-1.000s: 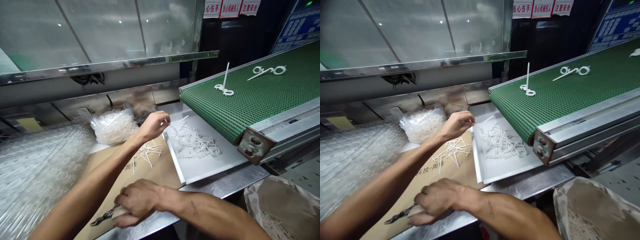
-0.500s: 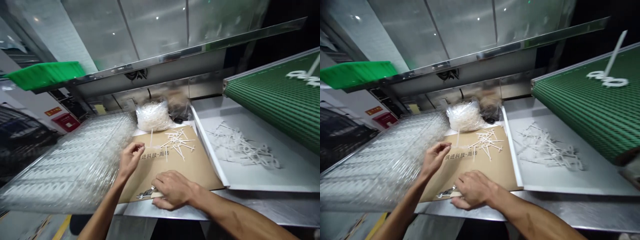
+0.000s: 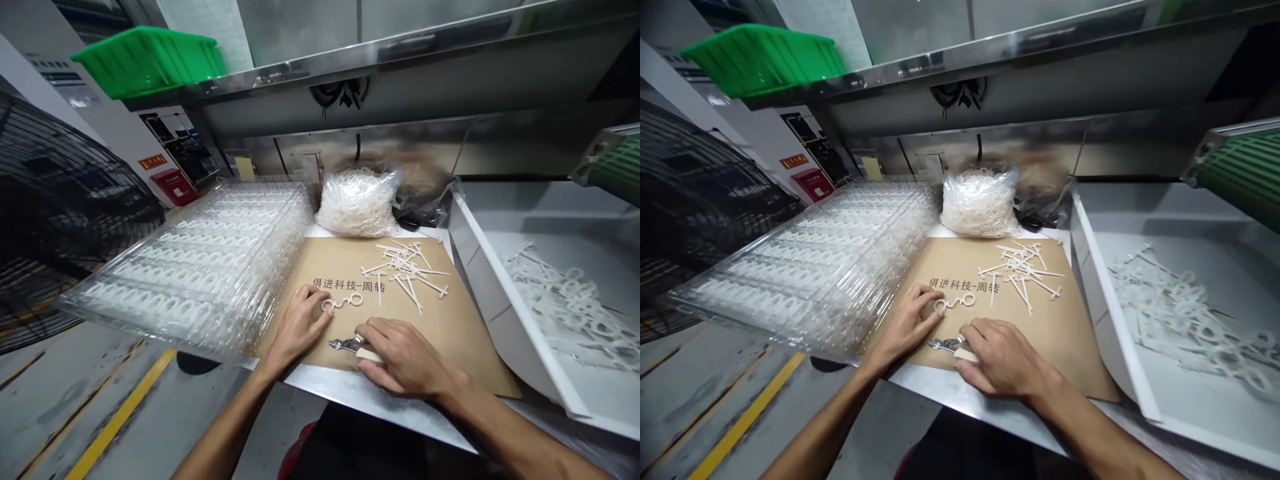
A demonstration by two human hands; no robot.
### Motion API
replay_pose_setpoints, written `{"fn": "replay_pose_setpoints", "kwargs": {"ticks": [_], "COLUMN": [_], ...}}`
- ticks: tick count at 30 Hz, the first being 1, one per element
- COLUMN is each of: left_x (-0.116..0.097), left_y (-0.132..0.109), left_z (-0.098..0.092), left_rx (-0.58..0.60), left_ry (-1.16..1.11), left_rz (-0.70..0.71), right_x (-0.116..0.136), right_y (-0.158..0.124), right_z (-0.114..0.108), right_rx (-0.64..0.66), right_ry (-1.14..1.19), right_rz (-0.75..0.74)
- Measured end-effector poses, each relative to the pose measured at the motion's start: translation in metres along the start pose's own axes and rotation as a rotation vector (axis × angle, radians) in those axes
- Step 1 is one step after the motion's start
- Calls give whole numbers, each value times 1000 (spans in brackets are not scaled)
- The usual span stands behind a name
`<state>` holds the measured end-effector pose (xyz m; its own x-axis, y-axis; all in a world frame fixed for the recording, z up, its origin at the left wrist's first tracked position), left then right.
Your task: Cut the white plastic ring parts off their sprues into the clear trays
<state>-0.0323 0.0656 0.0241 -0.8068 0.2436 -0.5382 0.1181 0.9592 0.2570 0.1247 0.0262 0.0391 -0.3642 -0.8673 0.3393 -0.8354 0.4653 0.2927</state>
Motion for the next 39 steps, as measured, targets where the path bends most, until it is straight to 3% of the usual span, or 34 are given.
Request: {"fn": "replay_pose_setpoints", "kwargs": {"ticks": [7, 12, 15, 21, 39], "left_x": [-5, -27, -33, -24, -36], "left_y": [-2, -11, -22, -34, -38], "left_z": [-12, -37, -38, -26, -31], "left_rx": [-58, -265, -351, -402, -441], "left_ry": [-66, -193, -287, -427, -385], "left_rz": [16, 56, 63, 24, 137], "right_x": [-13, -23, -20, -19, -18], "right_y": [-2, -4, -4, -5, -5], "right_z": [-6, -13, -12, -7, -5], "right_rx": [-73, -39, 30, 74, 78], "right_ry": [201, 519, 627, 679, 662], "right_rz": [148, 407, 470, 508, 530]}}
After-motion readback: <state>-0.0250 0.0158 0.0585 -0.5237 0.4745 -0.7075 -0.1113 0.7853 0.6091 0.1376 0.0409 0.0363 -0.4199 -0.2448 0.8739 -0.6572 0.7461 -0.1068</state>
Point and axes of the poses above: each hand's wrist, its own y-axis towards the middle knuckle, its own z-axis out of the palm, x = y × z, the point moved 10 cm from there along y, towards the middle knuckle, and after that the axes turned 2 degrees about -z, right-handed, at the moved point
